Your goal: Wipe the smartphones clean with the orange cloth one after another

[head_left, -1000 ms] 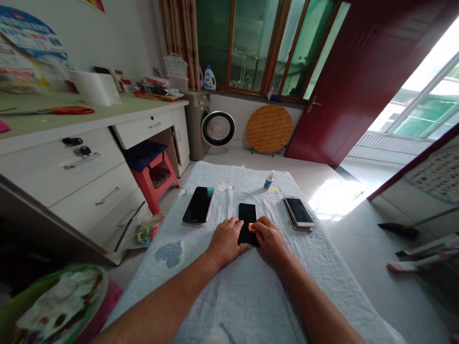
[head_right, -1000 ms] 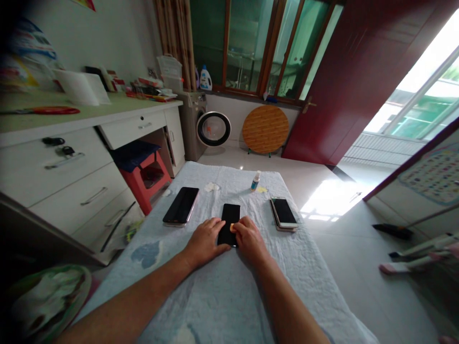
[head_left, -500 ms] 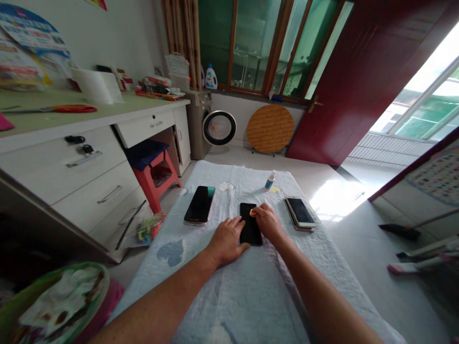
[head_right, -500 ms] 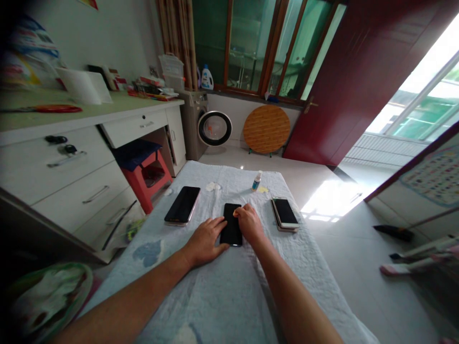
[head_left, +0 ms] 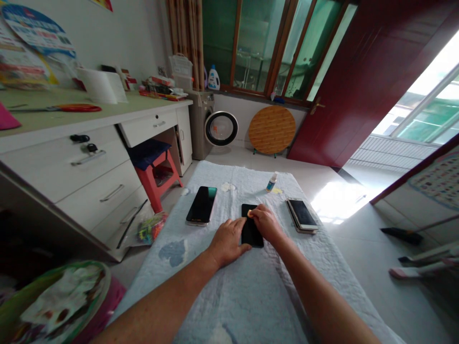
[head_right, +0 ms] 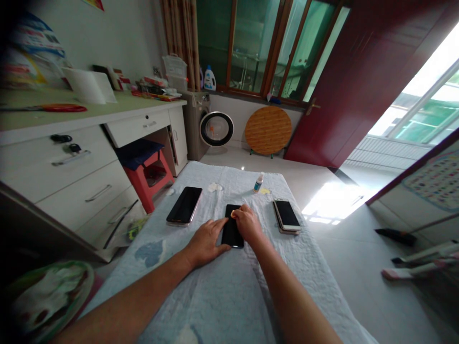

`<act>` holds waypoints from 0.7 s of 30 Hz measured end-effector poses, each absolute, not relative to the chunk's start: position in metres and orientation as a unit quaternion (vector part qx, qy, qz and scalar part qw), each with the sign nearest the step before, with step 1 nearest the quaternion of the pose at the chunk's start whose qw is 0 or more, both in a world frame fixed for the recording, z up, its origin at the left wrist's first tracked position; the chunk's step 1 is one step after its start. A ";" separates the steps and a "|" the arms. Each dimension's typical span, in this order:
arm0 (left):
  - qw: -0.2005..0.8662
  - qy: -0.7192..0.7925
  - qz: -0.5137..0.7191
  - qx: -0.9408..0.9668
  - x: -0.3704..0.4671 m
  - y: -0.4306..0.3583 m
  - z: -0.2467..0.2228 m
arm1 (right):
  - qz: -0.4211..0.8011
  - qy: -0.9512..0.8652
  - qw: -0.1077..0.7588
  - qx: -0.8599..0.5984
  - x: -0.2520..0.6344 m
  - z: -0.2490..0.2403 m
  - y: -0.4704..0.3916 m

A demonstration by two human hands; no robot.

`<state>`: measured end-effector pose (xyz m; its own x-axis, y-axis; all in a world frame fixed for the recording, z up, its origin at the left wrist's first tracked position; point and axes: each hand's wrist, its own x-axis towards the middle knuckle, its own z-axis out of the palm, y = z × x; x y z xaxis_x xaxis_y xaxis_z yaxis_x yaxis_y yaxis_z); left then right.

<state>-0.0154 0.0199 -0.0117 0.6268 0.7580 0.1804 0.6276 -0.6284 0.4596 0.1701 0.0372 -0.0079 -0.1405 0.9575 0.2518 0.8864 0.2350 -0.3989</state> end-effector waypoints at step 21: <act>0.156 0.393 0.143 0.895 -0.015 0.019 -0.012 | 0.118 -0.765 0.220 -0.593 0.190 -0.003 0.009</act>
<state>-0.0151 0.0194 -0.0115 0.6501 0.7481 0.1335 0.6588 -0.6423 0.3917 0.1896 0.0092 -0.0028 -0.1998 0.9599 0.1969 0.8557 0.2688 -0.4421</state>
